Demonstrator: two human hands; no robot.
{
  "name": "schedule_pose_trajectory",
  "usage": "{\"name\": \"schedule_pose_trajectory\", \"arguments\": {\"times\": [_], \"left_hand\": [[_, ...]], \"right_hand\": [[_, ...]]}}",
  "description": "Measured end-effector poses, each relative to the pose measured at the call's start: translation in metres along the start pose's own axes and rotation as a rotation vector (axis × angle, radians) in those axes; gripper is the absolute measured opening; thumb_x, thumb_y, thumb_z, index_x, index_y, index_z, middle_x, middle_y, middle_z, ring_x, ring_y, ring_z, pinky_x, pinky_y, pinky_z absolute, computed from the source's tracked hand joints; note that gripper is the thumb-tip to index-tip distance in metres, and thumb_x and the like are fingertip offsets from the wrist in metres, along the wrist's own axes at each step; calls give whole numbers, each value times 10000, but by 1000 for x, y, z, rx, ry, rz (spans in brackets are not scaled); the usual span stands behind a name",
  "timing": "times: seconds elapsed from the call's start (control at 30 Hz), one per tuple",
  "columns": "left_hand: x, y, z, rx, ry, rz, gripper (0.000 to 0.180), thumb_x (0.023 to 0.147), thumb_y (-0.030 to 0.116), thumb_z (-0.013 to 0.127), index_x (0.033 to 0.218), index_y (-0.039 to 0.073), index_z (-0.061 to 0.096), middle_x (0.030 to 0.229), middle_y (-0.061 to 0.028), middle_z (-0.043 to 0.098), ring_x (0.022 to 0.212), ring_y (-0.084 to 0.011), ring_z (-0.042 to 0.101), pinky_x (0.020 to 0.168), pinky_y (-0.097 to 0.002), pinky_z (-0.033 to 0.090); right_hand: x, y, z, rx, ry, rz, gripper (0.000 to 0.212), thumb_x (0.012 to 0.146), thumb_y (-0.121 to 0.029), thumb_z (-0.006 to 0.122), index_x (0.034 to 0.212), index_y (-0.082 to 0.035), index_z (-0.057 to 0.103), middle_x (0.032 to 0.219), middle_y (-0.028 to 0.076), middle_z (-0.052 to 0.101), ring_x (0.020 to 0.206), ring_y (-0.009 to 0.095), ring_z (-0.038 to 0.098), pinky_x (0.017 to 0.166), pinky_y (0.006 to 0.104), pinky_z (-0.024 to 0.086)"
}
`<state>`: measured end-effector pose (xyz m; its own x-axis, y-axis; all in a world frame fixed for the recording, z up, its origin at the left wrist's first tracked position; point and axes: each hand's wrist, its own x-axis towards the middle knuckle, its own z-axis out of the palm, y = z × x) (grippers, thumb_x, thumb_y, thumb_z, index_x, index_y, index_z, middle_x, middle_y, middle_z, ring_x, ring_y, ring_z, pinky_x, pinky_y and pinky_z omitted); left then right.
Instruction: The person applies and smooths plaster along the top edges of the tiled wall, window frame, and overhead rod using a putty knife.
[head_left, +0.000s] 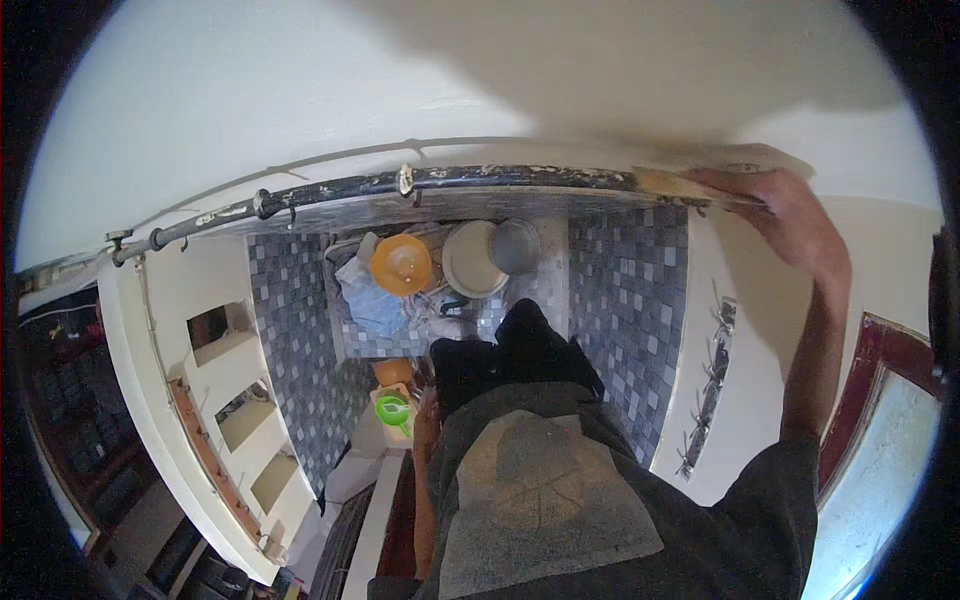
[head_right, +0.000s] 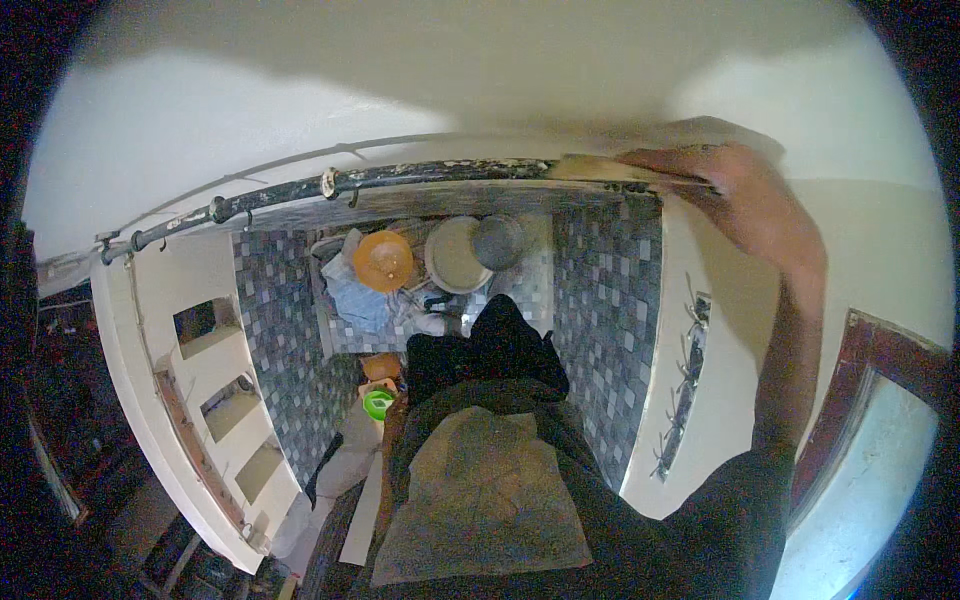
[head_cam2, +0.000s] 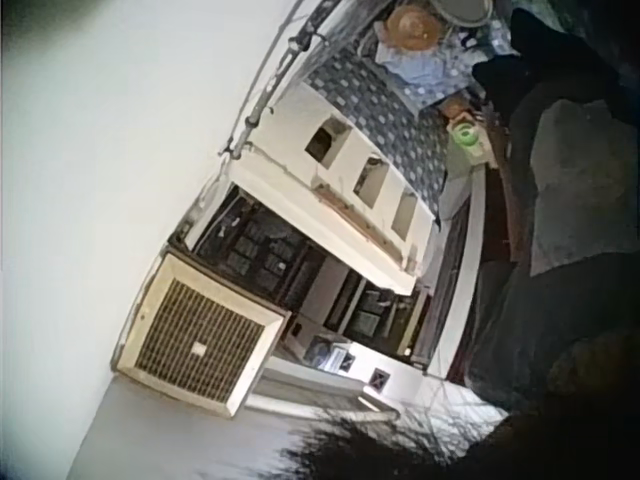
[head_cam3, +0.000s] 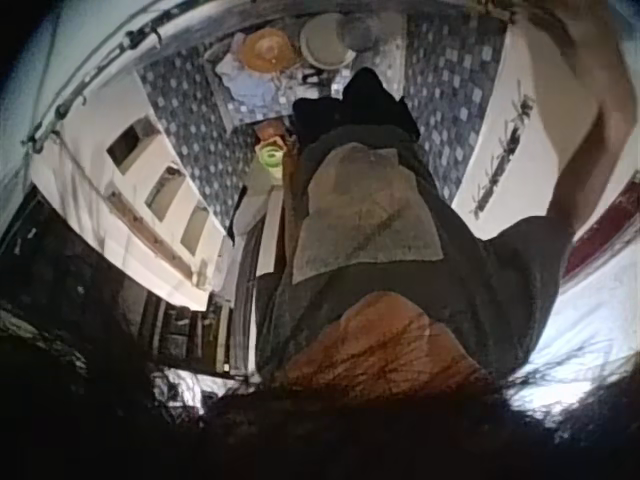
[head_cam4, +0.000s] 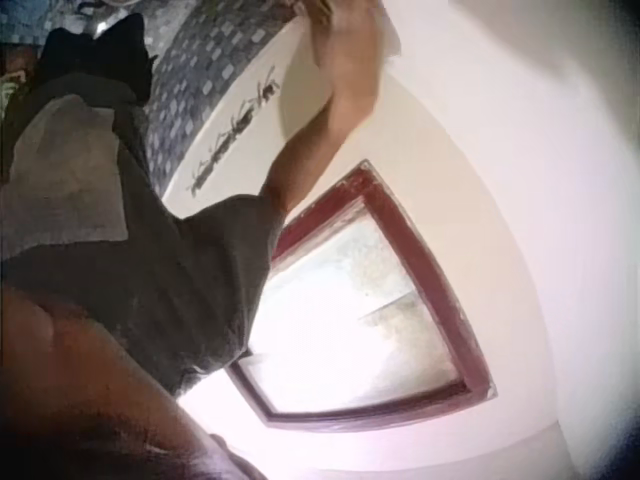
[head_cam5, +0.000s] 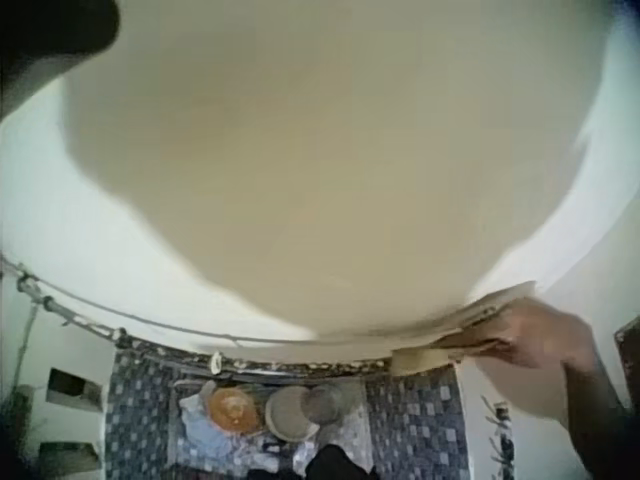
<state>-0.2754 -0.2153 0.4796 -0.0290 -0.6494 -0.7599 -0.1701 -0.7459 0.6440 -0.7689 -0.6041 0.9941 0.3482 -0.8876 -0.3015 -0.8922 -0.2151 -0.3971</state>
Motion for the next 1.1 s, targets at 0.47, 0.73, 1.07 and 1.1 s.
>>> {"name": "schedule_pose_trajectory", "arguments": {"times": [0.47,0.73,1.07,1.1], "left_hand": [[-25,103,9,143,42,-6,398,973,227,408,1329,56,453,1274,-193,538,1209,-323,494,990,-359,387],[-15,96,12,189,-23,-101,377,969,230,423,1295,55,494,1303,-207,507,1236,-333,465,1000,-369,375],[-8,69,2,201,-13,19,349,959,186,441,1284,87,518,1295,-186,525,1211,-307,495,975,-361,389],[-8,72,1,199,-8,22,349,959,186,441,1284,87,518,1295,-186,525,1211,-307,495,975,-361,389]], "right_hand": [[6,0,1,-107,-19,-39,385,815,-137,567,1198,-112,601,1134,118,625,1045,336,572,910,405,446],[23,-7,17,-234,61,-163,423,774,-116,600,1196,-156,604,1113,118,630,993,343,582,888,415,463],[45,-7,37,-178,120,-298,512,737,-43,592,1231,-178,581,1087,120,643,999,351,589,883,413,468],[36,0,30,-175,150,-318,491,754,-56,582,1228,-185,583,1085,122,644,993,353,593,873,417,473]]}}
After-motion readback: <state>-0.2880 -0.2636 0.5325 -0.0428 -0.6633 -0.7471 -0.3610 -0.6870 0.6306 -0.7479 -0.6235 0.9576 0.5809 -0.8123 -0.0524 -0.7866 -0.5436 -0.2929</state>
